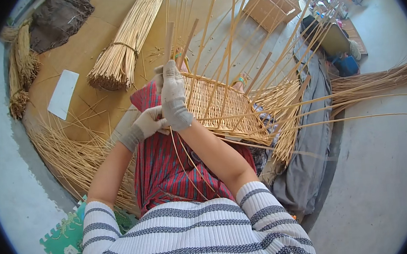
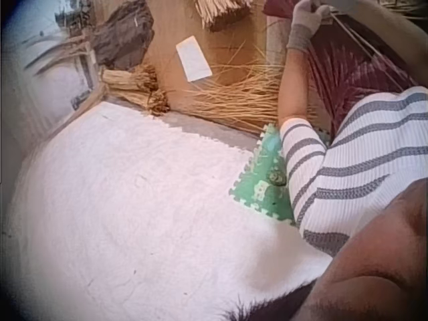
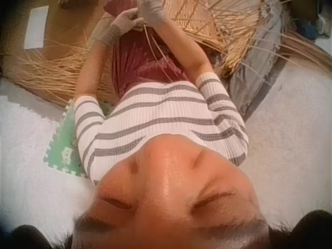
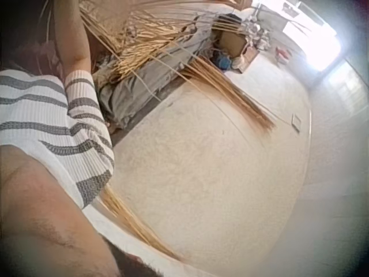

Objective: Weaving a wicker basket while sitting on a workshop floor.

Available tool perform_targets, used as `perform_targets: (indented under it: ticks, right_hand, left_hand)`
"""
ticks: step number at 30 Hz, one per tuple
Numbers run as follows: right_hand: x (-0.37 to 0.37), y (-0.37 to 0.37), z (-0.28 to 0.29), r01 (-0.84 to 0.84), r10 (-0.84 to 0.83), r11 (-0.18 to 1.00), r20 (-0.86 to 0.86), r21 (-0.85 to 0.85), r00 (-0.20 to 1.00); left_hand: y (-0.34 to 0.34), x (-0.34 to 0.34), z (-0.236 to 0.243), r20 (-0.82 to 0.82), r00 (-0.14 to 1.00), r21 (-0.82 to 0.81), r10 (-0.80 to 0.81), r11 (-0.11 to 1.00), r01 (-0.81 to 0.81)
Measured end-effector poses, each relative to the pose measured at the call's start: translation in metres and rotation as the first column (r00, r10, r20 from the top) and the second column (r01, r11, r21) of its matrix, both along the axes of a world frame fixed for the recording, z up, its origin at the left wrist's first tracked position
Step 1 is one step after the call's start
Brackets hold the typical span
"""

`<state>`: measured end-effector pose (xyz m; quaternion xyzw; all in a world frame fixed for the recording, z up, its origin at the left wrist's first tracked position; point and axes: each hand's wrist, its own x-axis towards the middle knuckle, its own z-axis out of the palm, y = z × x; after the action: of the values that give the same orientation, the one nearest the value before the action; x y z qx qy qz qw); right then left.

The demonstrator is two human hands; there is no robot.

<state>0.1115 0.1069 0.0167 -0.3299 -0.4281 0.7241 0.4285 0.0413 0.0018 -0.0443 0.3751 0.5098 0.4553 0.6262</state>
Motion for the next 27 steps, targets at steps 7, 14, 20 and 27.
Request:
perform_targets:
  ticks: [7,14,20,27]
  right_hand:
    - [-0.001,0.008,0.002,-0.279,0.278,0.960,-0.164,0.017,0.946]
    - [0.008,-0.004,0.011,-0.404,0.403,0.903,0.037,0.147,0.914]
    - [0.149,-0.074,0.007,-0.666,-0.387,0.310,0.730,0.678,0.563]
    - [0.184,-0.106,-0.008,-0.575,-0.364,0.575,0.811,0.582,0.457]
  left_hand:
    - [-0.002,-0.007,0.000,0.037,0.999,-0.034,0.001,0.999,0.001]
    - [0.000,-0.015,0.003,0.060,0.998,-0.039,-0.014,0.999,0.016]
    - [0.002,-0.018,-0.012,0.139,0.986,0.019,-0.095,0.995,0.093]
    - [0.001,-0.022,-0.009,0.139,0.985,0.030,-0.104,0.994,0.101]
